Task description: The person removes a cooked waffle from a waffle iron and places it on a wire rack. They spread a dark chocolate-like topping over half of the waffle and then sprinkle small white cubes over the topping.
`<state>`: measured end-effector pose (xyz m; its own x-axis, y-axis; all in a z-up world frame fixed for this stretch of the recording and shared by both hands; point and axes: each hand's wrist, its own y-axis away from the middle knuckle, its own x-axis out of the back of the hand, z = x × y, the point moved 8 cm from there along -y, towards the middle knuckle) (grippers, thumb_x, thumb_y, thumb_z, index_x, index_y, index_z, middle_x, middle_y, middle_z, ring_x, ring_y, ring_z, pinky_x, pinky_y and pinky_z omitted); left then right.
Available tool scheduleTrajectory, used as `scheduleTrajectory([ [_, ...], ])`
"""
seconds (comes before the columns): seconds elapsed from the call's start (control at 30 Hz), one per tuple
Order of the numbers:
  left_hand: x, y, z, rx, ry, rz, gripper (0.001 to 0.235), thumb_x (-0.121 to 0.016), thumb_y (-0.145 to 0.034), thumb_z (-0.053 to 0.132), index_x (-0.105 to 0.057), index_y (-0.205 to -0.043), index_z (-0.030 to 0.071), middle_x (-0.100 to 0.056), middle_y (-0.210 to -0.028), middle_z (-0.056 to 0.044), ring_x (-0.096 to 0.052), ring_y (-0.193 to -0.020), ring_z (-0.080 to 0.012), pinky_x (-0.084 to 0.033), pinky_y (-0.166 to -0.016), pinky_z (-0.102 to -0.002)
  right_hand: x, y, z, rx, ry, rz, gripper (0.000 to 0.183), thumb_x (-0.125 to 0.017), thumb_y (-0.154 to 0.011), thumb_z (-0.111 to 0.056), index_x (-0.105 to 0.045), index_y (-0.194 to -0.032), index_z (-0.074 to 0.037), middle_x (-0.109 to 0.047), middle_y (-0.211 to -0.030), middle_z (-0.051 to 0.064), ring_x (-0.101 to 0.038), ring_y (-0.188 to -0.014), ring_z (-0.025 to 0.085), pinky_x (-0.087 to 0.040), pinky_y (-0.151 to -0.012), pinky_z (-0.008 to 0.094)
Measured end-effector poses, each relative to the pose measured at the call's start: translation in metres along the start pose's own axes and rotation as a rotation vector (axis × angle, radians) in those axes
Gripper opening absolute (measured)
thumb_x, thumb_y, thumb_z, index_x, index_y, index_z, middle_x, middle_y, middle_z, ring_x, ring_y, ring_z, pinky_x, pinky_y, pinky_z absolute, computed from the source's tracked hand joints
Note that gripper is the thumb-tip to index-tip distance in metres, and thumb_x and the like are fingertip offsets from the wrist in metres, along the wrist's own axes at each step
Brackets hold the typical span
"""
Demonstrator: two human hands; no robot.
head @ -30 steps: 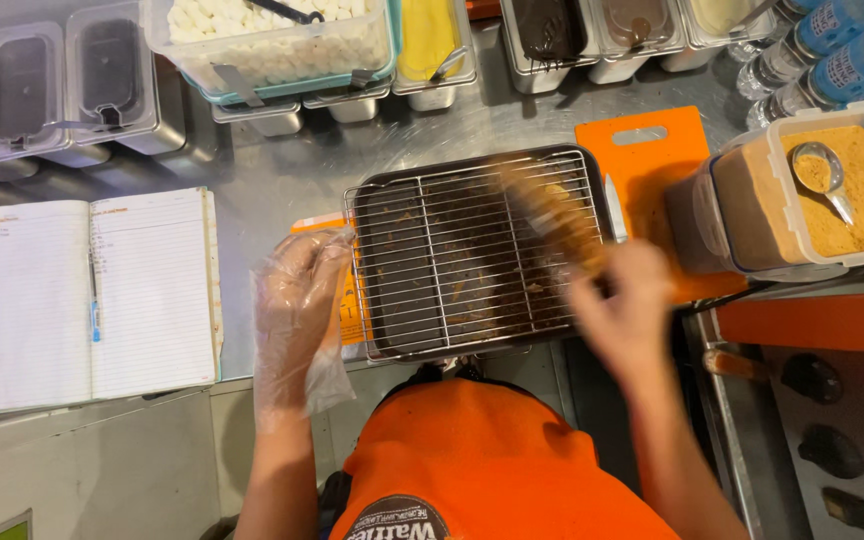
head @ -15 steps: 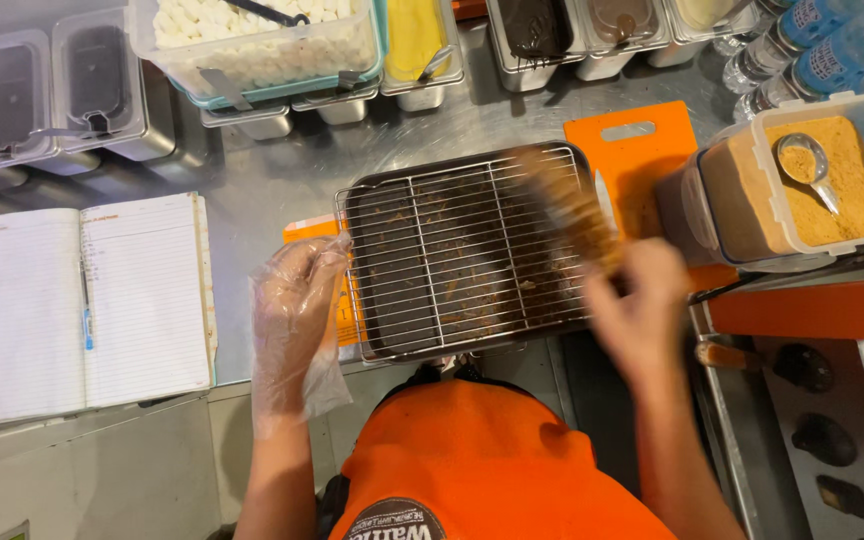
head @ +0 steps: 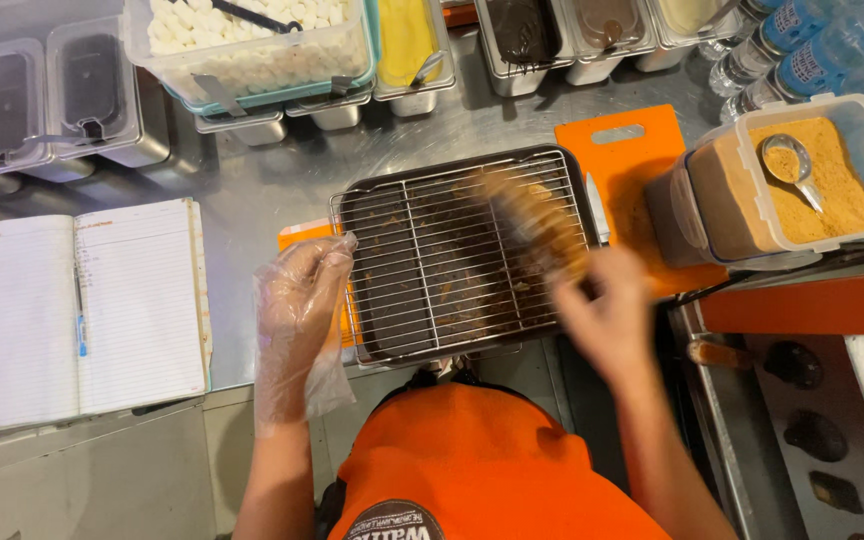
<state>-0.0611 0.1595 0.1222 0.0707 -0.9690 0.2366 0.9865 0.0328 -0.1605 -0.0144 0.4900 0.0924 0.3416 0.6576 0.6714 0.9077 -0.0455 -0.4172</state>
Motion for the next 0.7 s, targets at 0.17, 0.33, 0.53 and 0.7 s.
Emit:
scheduleTrajectory([
  [0.17, 0.003, -0.002, 0.004, -0.052, -0.067, -0.018, 0.021, -0.065, -0.098, 0.010, -0.075, -0.110, -0.004, -0.078, -0.104, -0.015, -0.071, -0.094, -0.0164, -0.057, -0.087, -0.028, -0.013, 0.002, -0.015, 0.028, -0.015, -0.145, 0.023, -0.079, -0.082, -0.016, -0.063, -0.087, 0.000, -0.056, -0.079, 0.015, -0.054, -0.078, 0.033, -0.044, -0.070, 0.045],
  [0.33, 0.007, 0.006, -0.003, 0.030, -0.032, 0.015, 0.021, -0.065, -0.097, 0.011, -0.075, -0.111, -0.001, -0.077, -0.104, -0.014, -0.072, -0.095, -0.0160, -0.057, -0.086, -0.029, 0.044, -0.024, 0.002, 0.060, 0.305, 0.181, 0.014, -0.074, -0.093, -0.006, -0.064, -0.098, 0.001, -0.058, -0.091, 0.016, -0.055, -0.092, 0.035, -0.043, -0.081, 0.045],
  [0.53, 0.007, 0.005, 0.002, -0.005, -0.112, 0.021, 0.020, -0.066, -0.096, 0.013, -0.076, -0.109, 0.000, -0.078, -0.103, -0.013, -0.073, -0.093, -0.0168, -0.057, -0.085, -0.029, -0.028, 0.002, -0.028, -0.031, -0.111, -0.238, 0.021, -0.078, -0.080, -0.016, -0.068, -0.089, -0.001, -0.058, -0.077, 0.014, -0.057, -0.073, 0.031, -0.045, -0.066, 0.043],
  [0.7, 0.018, 0.007, -0.001, -0.019, -0.161, 0.030, 0.019, -0.067, -0.096, 0.012, -0.076, -0.107, 0.000, -0.077, -0.096, -0.013, -0.071, -0.086, -0.0192, -0.055, -0.077, -0.030, 0.018, -0.015, -0.023, 0.142, 0.209, 0.022, 0.018, -0.076, -0.091, -0.012, -0.065, -0.100, -0.001, -0.059, -0.089, 0.015, -0.056, -0.089, 0.035, -0.044, -0.081, 0.047],
])
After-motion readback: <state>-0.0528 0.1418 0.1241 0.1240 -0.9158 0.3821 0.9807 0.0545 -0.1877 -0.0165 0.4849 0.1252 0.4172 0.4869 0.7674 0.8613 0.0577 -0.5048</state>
